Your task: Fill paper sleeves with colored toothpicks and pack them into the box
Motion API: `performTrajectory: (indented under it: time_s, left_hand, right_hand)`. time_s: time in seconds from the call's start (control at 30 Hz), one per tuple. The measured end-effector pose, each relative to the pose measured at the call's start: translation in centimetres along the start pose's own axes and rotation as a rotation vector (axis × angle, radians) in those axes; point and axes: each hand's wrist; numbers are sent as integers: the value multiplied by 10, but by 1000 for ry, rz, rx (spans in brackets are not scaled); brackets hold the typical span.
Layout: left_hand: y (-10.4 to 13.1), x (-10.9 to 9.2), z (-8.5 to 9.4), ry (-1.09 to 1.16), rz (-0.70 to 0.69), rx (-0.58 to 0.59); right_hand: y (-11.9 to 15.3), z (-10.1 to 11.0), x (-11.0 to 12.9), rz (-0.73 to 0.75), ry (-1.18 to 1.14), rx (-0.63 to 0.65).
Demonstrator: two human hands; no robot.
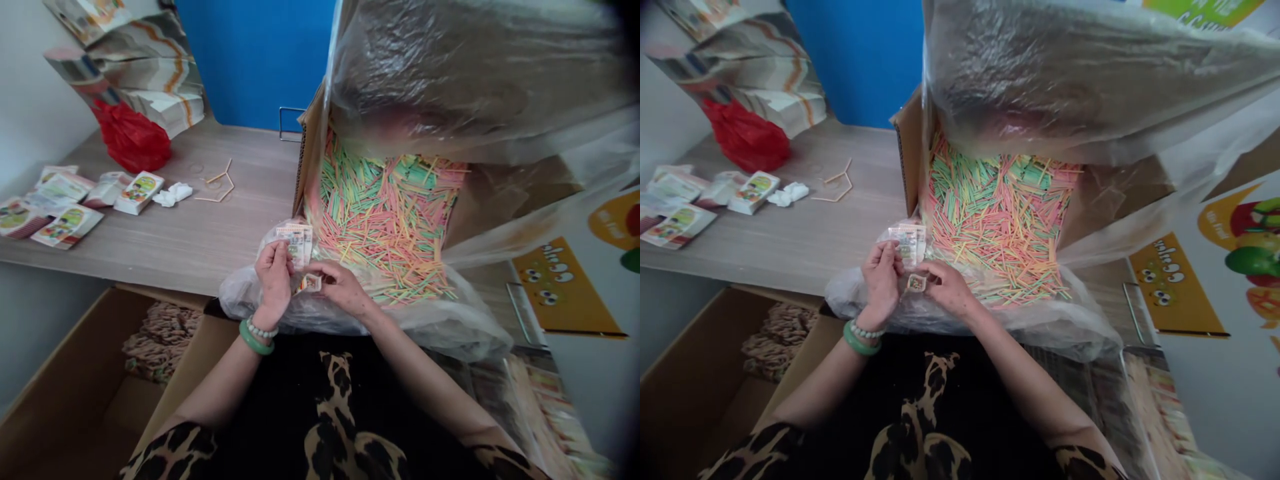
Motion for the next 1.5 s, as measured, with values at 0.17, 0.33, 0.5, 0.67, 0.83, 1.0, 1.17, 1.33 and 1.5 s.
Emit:
performTrajectory:
  time_s: [0.17,0.33,0.5,0.67,0.83,1.0,1.17,1.33,1.5]
  left_hand:
    - [12,-23,23,-149,82,472]
    - [21,-36,44,-264,105,385]
    - [-5,-51,67,-200,82,200]
    - [-57,-48,90,-422,55,124]
    - [-98,-35,106,-702,-51,12]
    - [-86,-54,93,-1068,-364,-196]
    - [-35,-51,35,-784,-310,181]
    - [-25,-25,-7,-385,-217,404]
    - [-30,-20,-13,-162,8,329]
  right_hand:
    - [-12,-7,-1,-66,21,-119]
    - [-5,-15,26,37,225,74]
    - [-25,-25,43,-154,540,-81]
    - [-58,-35,31,-333,860,-165]
    - [-64,-24,16,-419,721,-233]
    - [-43,-4,11,-338,698,-280]
    - [-26,14,11,-77,607,-366]
    - [-41,35,14,28,321,-127]
    - [-102,50,29,-337,744,-403]
Point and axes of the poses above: each hand's wrist, its own y-axis away from the middle knuckle, its own z-axis out of the back of the hand, x = y × z, and after that the axes turned 1 degree about -y, right-handed
